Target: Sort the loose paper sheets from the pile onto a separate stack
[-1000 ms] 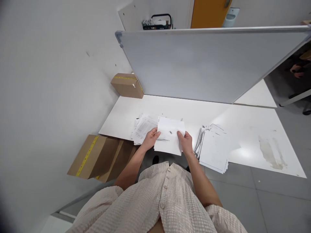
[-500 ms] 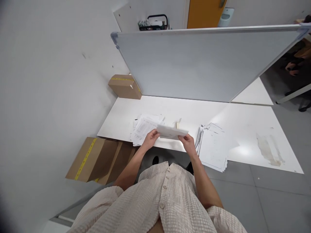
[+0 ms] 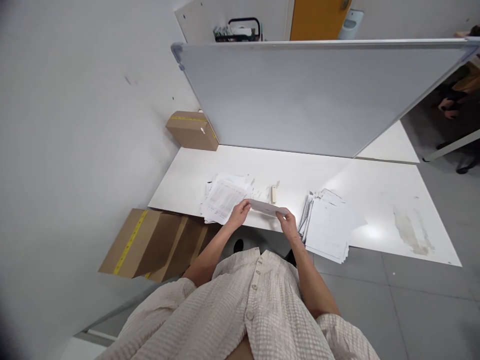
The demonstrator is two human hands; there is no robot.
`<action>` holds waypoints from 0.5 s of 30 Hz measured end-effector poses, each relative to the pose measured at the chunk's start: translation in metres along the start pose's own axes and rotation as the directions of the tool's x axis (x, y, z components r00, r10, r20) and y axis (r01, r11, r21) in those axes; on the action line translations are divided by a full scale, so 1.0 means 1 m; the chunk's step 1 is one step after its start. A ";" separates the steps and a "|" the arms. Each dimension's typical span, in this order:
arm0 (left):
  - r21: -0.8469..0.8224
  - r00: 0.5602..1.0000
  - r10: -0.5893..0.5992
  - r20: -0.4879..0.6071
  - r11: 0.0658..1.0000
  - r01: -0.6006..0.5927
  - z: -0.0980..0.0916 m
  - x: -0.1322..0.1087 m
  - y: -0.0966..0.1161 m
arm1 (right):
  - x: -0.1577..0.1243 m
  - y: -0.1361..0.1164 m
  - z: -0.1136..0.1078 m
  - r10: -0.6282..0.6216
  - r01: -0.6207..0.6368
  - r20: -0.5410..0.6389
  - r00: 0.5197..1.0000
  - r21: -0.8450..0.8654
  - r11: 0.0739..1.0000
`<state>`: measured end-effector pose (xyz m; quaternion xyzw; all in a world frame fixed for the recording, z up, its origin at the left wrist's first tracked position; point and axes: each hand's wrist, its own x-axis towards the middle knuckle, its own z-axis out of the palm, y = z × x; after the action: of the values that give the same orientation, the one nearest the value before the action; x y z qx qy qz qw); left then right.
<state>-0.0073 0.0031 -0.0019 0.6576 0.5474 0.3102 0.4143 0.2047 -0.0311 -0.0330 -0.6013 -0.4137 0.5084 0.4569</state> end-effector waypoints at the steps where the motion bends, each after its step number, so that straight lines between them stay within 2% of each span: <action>1: 0.008 1.000 0.002 0.004 1.000 -0.002 0.000 0.000 0.001 | 0.000 0.000 0.000 0.006 -0.006 -0.001 1.000 0.007 1.000; 5: 0.052 1.000 0.004 0.014 0.999 -0.004 0.003 0.003 0.003 | 0.002 0.003 0.000 0.050 -0.049 -0.029 0.998 0.030 0.998; 10: 0.051 1.000 0.010 -0.023 0.999 -0.009 0.009 0.006 0.003 | 0.005 0.008 0.002 0.031 -0.029 -0.044 0.999 0.051 0.998; 15: 0.058 1.000 0.007 0.026 0.998 -0.008 0.012 0.009 -0.001 | 0.010 0.015 0.003 0.039 -0.032 -0.073 0.997 0.089 0.995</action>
<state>0.0051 0.0094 -0.0085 0.6753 0.5483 0.2872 0.4011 0.2038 -0.0247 -0.0503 -0.6064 -0.3628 0.5114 0.4890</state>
